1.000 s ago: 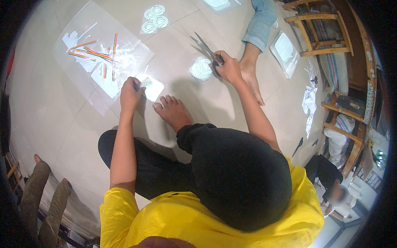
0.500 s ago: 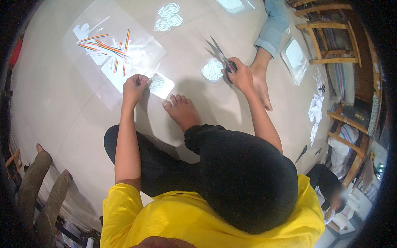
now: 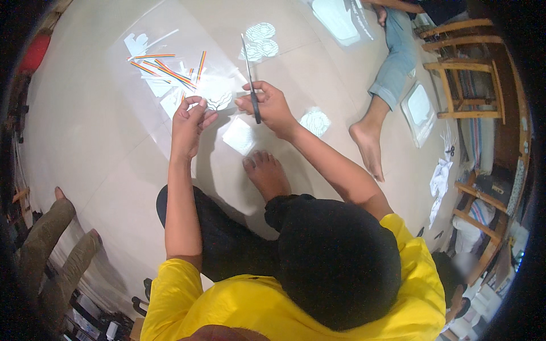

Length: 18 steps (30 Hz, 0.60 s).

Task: The person sits on the floor and uses scissors to cut a white paper sheet with a printed pattern into smaller pieces. The person holds the paper with one hand and cuts with the other, repeatedly trimming the edges.

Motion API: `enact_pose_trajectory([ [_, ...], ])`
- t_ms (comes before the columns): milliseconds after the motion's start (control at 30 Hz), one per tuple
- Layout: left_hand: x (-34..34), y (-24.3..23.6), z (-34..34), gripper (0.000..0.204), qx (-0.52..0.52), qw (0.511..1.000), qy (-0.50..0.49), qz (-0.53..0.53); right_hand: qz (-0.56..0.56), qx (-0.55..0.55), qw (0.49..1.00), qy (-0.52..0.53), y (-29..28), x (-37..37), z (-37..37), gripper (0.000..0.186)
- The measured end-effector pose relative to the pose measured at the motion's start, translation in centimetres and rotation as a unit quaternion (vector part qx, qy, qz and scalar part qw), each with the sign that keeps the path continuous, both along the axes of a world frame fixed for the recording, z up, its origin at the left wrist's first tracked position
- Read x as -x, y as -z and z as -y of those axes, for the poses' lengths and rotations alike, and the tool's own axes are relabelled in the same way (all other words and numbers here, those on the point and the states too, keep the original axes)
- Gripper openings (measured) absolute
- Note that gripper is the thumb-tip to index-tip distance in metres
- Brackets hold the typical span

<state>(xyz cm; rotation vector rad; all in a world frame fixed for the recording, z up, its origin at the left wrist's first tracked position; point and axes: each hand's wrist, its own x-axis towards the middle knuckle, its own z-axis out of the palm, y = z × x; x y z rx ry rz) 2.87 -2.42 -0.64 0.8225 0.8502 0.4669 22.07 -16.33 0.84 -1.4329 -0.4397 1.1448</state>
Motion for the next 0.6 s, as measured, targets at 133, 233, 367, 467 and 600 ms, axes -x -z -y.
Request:
enact_pose_trajectory([
  [133, 0.5, -0.2, -1.1, 0.029, -0.004, 0.999, -0.045, 0.026, 0.013, -0.026, 0.999, -0.016, -0.8, 0.5, -4.3, 0.049],
  [233, 1.0, -0.8, -2.0, 0.036, 0.034, 0.991, -0.082, 0.100, 0.017, -0.029, 0.999, -0.032, -1.2, 1.1, -6.7, 0.048],
  [367, 0.6, -1.5, -2.3, 0.040, 0.054, 0.982, -0.080, 0.160, 0.033, -0.061, 0.995, -0.067, -0.9, 1.3, -9.0, 0.047],
  [467, 0.5, -1.4, -2.2, 0.036, 0.015, 0.994, -0.091, 0.061, 0.052, -0.075, 0.992, -0.084, -1.8, 2.0, -10.1, 0.045],
  [600, 0.4, -1.6, -2.6, 0.035, 0.008, 0.991, -0.119, 0.062, 0.048, -0.049, 0.995, -0.074, -0.5, 2.3, -9.7, 0.042],
])
